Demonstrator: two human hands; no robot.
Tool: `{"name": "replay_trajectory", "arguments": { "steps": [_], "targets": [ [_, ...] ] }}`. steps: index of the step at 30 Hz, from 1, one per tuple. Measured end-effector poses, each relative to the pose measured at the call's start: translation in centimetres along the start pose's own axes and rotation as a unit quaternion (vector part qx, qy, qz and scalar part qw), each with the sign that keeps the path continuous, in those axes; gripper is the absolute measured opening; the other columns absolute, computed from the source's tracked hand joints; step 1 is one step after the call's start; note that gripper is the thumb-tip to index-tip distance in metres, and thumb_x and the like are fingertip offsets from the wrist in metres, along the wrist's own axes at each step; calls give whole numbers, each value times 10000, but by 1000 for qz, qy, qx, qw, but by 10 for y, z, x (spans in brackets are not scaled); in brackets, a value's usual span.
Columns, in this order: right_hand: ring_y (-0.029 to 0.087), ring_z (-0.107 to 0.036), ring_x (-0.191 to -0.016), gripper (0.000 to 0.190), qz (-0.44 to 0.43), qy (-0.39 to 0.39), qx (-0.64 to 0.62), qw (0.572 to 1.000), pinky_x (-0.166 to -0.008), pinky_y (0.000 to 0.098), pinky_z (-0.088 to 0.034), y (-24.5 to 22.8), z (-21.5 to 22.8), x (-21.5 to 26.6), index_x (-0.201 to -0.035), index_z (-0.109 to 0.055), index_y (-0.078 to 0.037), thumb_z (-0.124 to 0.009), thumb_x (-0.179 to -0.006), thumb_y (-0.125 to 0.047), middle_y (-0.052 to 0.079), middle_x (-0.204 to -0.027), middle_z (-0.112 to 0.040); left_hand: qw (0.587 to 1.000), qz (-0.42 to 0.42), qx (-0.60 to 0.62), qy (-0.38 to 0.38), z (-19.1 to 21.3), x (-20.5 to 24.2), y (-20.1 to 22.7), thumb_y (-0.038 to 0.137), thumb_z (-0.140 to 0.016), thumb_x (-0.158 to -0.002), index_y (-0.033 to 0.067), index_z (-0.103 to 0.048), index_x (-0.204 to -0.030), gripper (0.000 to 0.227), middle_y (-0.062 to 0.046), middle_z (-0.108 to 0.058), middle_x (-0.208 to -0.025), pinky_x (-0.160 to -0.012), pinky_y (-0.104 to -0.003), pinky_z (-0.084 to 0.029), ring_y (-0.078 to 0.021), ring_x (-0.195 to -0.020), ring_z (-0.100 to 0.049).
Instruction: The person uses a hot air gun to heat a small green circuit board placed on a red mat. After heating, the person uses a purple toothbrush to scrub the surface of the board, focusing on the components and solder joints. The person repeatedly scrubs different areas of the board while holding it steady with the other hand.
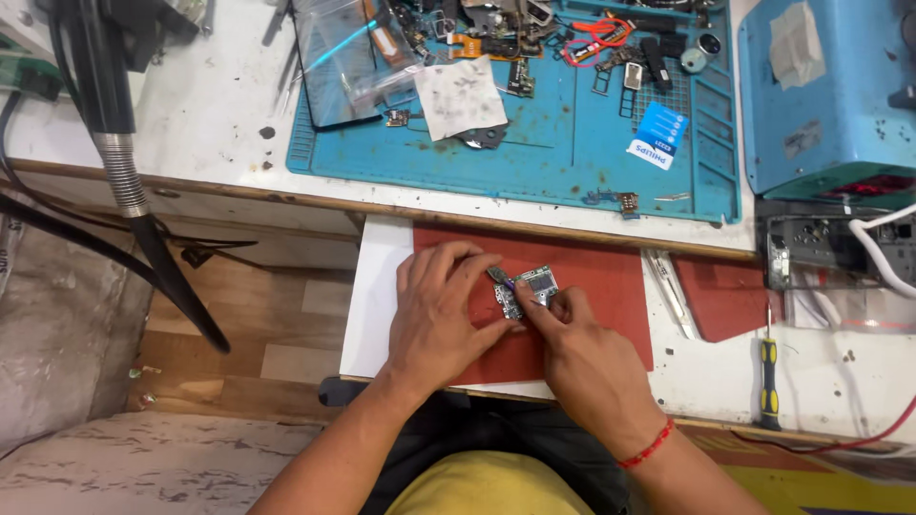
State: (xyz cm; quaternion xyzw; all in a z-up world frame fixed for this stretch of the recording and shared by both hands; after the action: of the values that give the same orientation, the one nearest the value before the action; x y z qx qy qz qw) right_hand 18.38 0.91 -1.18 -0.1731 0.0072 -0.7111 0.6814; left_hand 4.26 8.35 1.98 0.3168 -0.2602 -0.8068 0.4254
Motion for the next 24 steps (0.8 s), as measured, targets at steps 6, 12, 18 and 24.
{"name": "replay_trajectory", "arguments": {
  "steps": [6,12,18,24],
  "targets": [
    [399,-708,-794,704,10,14,-14,1000,-584,496,-569,7,13,22,-1482,-524,-255,-534,-818,-20,150,-1155,-609,1000,-2,3,1,0,3,-3,386,-959,-580,125,-670,-1220,748,-49,-604,-1194,-1028,-472,-360,-276,-1162,-551],
    [370,-699,-710,783,44,4,-26,999,-608,485,-575,-5,7,14,-1502,-524,-277,-550,-766,-9,134,-1119,-614,1000,-11,-11,5,-1,5,0,367,-941,-624,130,-693,-1206,675,-37,-613,-1221,-1052,-452,-374,-257,-1190,-553],
    [392,-674,-679,707,-6,48,-35,998,-588,498,-554,11,13,24,-1493,-536,-252,-571,-813,-61,144,-1056,-624,997,-43,-59,-19,-7,5,3,466,-891,-713,163,-726,-1086,508,-41,-611,-1233,-1050,-495,-349,-276,-1209,-504],
    [399,-674,-697,647,-18,75,-55,996,-622,508,-549,9,15,24,-1456,-542,-218,-540,-843,-10,150,-1055,-635,995,-32,-84,-50,-15,3,8,448,-873,-698,90,-707,-1030,516,-103,-542,-1303,-1079,-523,-298,-329,-1282,-431]
  ]
}}
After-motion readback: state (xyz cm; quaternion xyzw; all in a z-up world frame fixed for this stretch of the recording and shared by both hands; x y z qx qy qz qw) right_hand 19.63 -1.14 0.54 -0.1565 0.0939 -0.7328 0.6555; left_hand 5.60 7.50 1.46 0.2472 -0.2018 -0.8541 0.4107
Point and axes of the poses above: each hand's wrist, its own x-axis away from the middle knuckle, its own z-axis out of the back of the hand, y = z × x, the point moved 10 cm from there along -x, towards the middle knuckle
